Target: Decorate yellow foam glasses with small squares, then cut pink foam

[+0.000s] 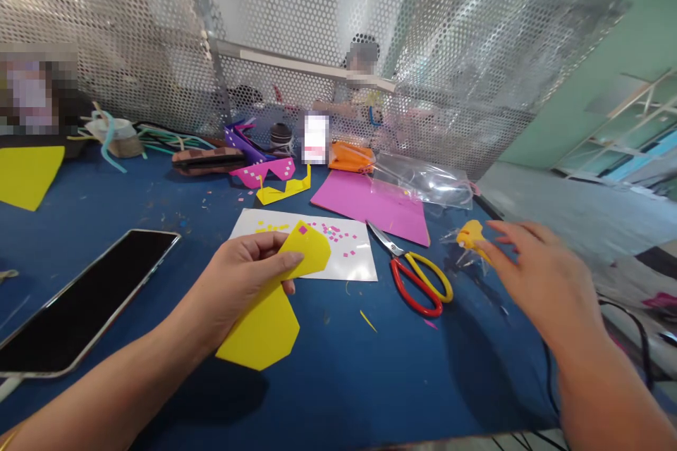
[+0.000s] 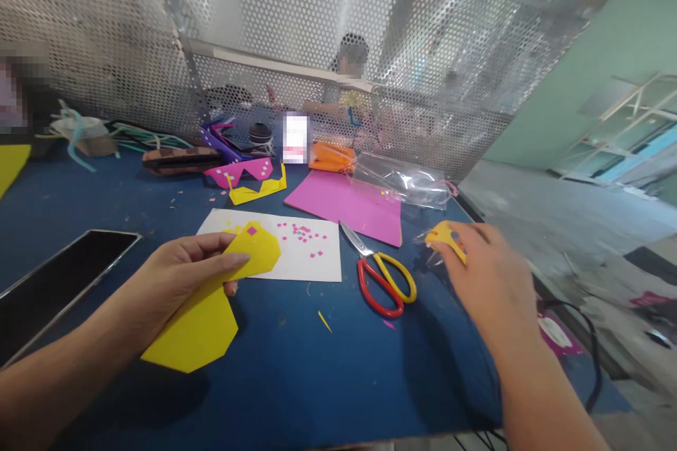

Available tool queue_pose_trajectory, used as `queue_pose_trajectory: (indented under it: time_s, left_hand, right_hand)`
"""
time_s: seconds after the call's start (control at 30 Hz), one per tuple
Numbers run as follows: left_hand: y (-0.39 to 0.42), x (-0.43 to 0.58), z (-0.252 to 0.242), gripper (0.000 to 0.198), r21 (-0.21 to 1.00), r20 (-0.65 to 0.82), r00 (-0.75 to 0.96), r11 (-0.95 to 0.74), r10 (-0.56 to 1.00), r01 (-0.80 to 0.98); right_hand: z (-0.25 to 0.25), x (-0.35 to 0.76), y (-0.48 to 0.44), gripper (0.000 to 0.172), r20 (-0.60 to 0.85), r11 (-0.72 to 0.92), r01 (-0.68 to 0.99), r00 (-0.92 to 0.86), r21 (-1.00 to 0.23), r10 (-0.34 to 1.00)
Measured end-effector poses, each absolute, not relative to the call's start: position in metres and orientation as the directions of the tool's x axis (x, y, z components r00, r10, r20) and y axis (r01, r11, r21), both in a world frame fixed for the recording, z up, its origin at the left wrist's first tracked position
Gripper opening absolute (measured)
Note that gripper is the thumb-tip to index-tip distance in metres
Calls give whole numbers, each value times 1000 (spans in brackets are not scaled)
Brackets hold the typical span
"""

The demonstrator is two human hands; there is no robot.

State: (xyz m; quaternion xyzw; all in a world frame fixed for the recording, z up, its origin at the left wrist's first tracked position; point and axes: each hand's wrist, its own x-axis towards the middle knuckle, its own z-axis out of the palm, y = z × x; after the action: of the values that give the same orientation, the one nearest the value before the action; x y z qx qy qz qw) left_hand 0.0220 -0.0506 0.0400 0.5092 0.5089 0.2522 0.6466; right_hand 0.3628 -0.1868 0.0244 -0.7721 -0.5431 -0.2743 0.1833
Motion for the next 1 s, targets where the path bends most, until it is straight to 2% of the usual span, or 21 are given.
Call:
queue_pose_trajectory:
  time_s: [0.03, 0.1, 0.17, 0.23, 0.33, 0.5, 0.63, 0.77, 0.87, 1.0]
  left_hand:
    - [-49, 22, 39, 36, 914, -405, 356, 358, 842, 192]
    - [-47, 21, 39, 35, 910, -415, 358, 369, 837, 192]
    - [-46, 21, 40, 35, 905, -425, 361, 380, 830, 191]
    - [-46, 20, 42, 36, 903, -430, 363, 387, 826, 188]
    - [-47, 20, 45, 38, 903, -429, 360, 392, 828, 173]
    - [-48, 18, 46, 41, 894, -445, 385, 421, 808, 150]
    - [-46, 18, 50, 38, 878, -477, 380, 449, 793, 165]
    - [-41, 21, 56, 33, 870, -491, 409, 459, 769, 181]
    - [-35, 27, 57, 30, 885, -463, 431, 428, 775, 180]
    - [-28, 33, 52, 30, 911, -410, 448, 377, 794, 167]
  right_hand:
    - [28, 343, -182, 26, 633, -243, 965, 248, -96, 734]
    - [28, 304, -163, 17, 541, -36, 945, 216, -324, 813]
    - [21, 273, -136, 12, 269, 6, 881, 138, -472, 953]
    - [9, 256, -108, 10, 162, -7, 877, 96, -481, 982]
    - [-9, 251, -76, 5, 76, -86, 892, 133, -444, 988]
    - [-25, 260, -65, 26, -9, -132, 905, 140, -405, 990]
    - [-27, 261, -69, 23, -8, -112, 899, 120, -424, 993]
    - [-27, 261, -71, 5, 29, -77, 877, 103, -475, 994]
    - [-27, 261, -72, 14, 55, -65, 853, 108, -519, 993]
    - [-31, 262, -71, 14, 78, -68, 811, 138, -581, 987]
